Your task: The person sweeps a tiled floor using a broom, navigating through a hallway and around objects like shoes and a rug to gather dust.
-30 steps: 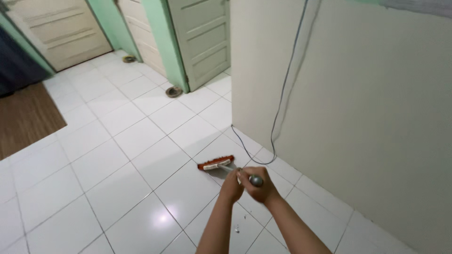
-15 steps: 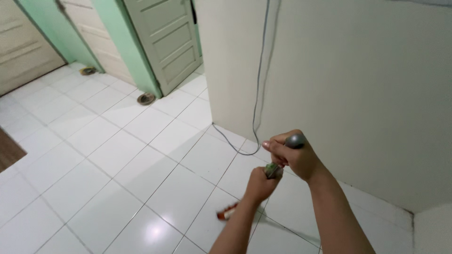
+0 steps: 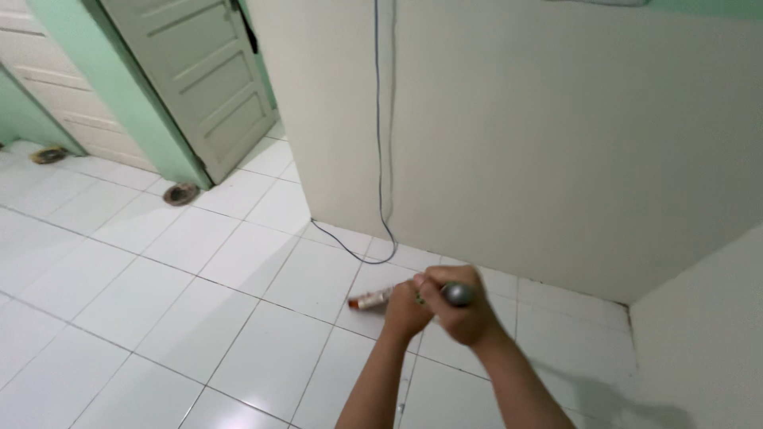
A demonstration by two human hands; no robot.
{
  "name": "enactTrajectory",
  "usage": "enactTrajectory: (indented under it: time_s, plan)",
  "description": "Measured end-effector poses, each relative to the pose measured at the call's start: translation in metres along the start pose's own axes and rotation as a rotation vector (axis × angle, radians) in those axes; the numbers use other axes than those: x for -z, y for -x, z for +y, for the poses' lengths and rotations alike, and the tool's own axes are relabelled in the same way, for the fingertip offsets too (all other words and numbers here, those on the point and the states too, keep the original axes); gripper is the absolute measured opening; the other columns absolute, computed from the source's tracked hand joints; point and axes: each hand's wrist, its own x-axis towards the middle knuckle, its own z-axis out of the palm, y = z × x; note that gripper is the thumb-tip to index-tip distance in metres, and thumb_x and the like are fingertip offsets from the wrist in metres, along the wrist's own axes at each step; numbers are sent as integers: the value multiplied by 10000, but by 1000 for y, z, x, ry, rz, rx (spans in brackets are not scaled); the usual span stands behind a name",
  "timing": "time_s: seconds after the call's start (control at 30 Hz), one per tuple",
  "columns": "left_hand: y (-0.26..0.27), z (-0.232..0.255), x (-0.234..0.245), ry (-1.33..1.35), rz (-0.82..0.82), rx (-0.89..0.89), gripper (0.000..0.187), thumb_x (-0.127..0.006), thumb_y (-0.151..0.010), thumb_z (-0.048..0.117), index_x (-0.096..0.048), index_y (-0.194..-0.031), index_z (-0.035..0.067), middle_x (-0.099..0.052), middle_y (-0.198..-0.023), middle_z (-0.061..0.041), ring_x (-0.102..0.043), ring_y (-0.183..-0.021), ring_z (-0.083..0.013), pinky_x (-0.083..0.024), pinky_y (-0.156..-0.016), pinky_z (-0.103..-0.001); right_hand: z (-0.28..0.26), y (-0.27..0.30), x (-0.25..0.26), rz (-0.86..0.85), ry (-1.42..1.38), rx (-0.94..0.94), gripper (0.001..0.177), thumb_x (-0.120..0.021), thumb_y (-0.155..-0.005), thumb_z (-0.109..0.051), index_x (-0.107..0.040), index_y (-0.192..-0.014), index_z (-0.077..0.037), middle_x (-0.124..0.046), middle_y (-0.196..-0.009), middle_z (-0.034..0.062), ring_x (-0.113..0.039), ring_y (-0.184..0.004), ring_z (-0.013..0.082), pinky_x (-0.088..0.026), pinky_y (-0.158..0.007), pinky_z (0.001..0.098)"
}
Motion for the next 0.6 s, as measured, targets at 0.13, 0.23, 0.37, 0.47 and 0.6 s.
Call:
enactTrajectory:
  time_s: [0.13, 0.23, 0.37, 0.47, 0.6]
  plan:
    - [13, -49, -23, -203, 20, -221, 213, -679, -871, 185, -702, -956, -10, -719, -1009, -200, -723, -896, -349, -576, -756, -411, 44, 27, -22, -36, 98, -52, 357, -642, -880, -129, -520, -554, -50, -551, -485, 55, -464, -444, 120, -374, -438, 316]
    - [25, -47, -34, -65, 23, -142, 305, -675, -858, 192, -670, -1076, -22, -708, -1054, -216, -691, -969, -377, -555, -793, -439, 57, 37, -20, -58, 137, -199, 432, -685, -891, -167, -476, -547, -9, -516, -473, 93, -413, -464, 163, -350, -448, 340]
    - [12, -14, -41, 5, -20, -100, 211, -623, -948, 187, -664, -959, -20, -724, -941, -200, -697, -921, -372, -561, -778, -430, 40, 22, 14, -32, 133, -95, 353, -644, -877, -135, -543, -548, -57, -574, -500, 44, -456, -445, 121, -378, -439, 309]
    - [5, 24, -44, 74, -109, 60, 234, -710, -854, 218, -673, -833, -12, -714, -744, -173, -720, -707, -306, -545, -638, -408, 10, 1, 45, -3, 125, -172, 390, -642, -876, -128, -535, -505, -66, -539, -452, 33, -413, -403, 121, -339, -412, 314]
    - [12, 64, -55, 254, -137, -1, 325, -702, -897, 199, -607, -682, -26, -632, -592, -177, -590, -552, -309, -460, -538, -413, -29, -11, 71, 91, -149, -246, 486, -645, -915, -110, -419, -489, -41, -399, -459, 14, -328, -437, 107, -272, -416, 312]
